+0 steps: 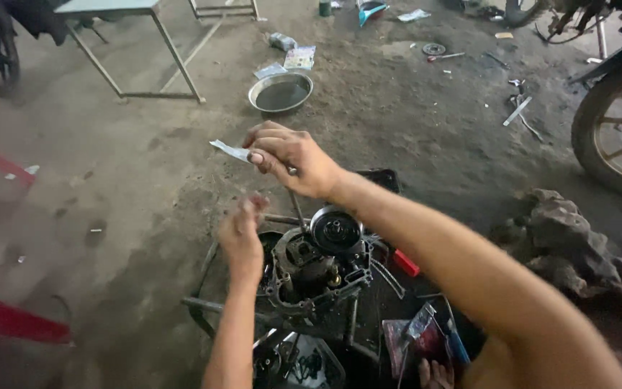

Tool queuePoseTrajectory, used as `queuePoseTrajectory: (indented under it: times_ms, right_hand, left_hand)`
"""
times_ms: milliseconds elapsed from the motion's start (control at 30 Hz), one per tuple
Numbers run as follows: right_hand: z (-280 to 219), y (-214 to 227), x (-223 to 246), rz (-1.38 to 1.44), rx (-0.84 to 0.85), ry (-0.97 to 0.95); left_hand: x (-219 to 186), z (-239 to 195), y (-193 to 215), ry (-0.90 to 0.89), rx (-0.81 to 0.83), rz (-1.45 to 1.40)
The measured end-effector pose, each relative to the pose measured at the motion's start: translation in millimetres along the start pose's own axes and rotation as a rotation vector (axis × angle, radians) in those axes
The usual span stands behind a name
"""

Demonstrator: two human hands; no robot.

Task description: The person is sitting on the floor assembling a motorcycle engine block. They use a wrench to tighten bolts on the engine and handle various small metal parts, placing them into a tray.

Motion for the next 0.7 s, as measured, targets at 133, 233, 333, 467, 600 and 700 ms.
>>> queuePoseTrajectory:
  times_ms: [133,233,333,467,600,700]
  right_hand:
    - [-10,-17,-15,0.145,-0.101,-0.117]
    - [-10,-23,-25,-0.113,-0.153,-0.161]
    - [-8,-23,-41,-0.151,-0.097,-0.207]
    - [-19,-35,-57,-0.187,-0.175,-0.078]
    - [-5,-24,-43,-0.269,-0.078,-0.134]
    - [3,-25,-27,-0.172,-0.076,-0.479]
  left_hand:
    - [-57,31,-7,-0.171,-0.098,-0.109]
    - [-108,57,-16,-0.479,-0.109,0.002]
    - [-144,82,-38,-0.528,-0.087,0.175]
    - [-162,79,-73,-0.291,-0.036,0.621]
    - [-156,81,-72,-0.104,-0.064,0.811]
    - [-163,72,-65,-0.172,-0.075,0.873]
Point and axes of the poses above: each hand's wrist, its own z-axis towards the middle knuckle, its own y-axis out of the back of the hand, x = y × z, the point moved 2 cm from there along z, towards the middle knuckle, and after that the axes turned 1 degree about z, right-handed, at the moved point
